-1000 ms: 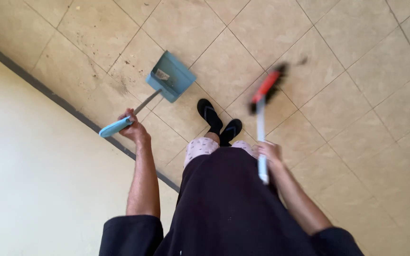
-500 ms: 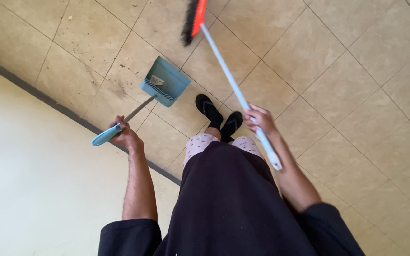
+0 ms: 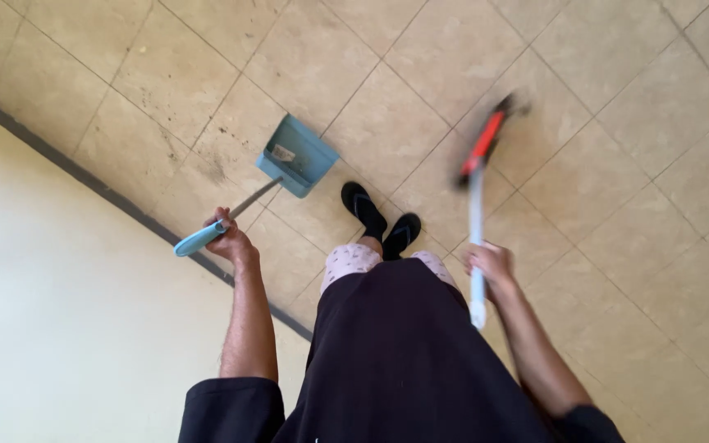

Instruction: Sweeping dirt and debris from a tiled floor into a dustpan.

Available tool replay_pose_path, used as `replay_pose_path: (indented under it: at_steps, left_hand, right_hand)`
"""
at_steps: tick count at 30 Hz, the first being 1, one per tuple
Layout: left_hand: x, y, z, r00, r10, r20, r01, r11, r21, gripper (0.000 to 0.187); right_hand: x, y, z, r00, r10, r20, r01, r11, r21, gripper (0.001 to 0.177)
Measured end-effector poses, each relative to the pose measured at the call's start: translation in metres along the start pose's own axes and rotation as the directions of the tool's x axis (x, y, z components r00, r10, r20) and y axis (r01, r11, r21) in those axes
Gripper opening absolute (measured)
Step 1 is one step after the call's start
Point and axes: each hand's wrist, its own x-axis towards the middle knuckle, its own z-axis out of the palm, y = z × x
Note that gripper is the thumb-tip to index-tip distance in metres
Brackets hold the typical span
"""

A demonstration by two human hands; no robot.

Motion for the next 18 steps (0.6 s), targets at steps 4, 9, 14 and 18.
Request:
replay_pose_path:
  at_steps: [4,9,14,18]
  left_hand:
    - [0.003,0.016,0.017,0.995,-0.056,-0.082,0.066,0.99,0.121,0.014]
    - [0.019,0.024,0.027,0.993,-0.088,-0.085,0.089,0.996,0.016,0.012]
    - [0.028,0.023,0.03,0.999,-0.02,-0.038,0.019,1.0,-0.021,0.017]
    - [0.033,0.003,0.036,0.995,0.099,-0.007,-0.1,0.994,-0.054,0.016]
  right_hand:
    - [0.059,-0.029,0.1,0.984,0.058,0.171,-0.086,0.983,0.16,0.009]
    - [0.074,-0.107,0.184,0.895,0.086,0.438,-0.172,0.972,0.161,0.03]
    - [0.037,-0.161,0.161,0.868,-0.022,0.497,-0.063,0.986,0.155,0.06]
    - [0.005,-0.195,0.108,0.936,-0.082,0.342,0.077,0.997,0.026,0.069]
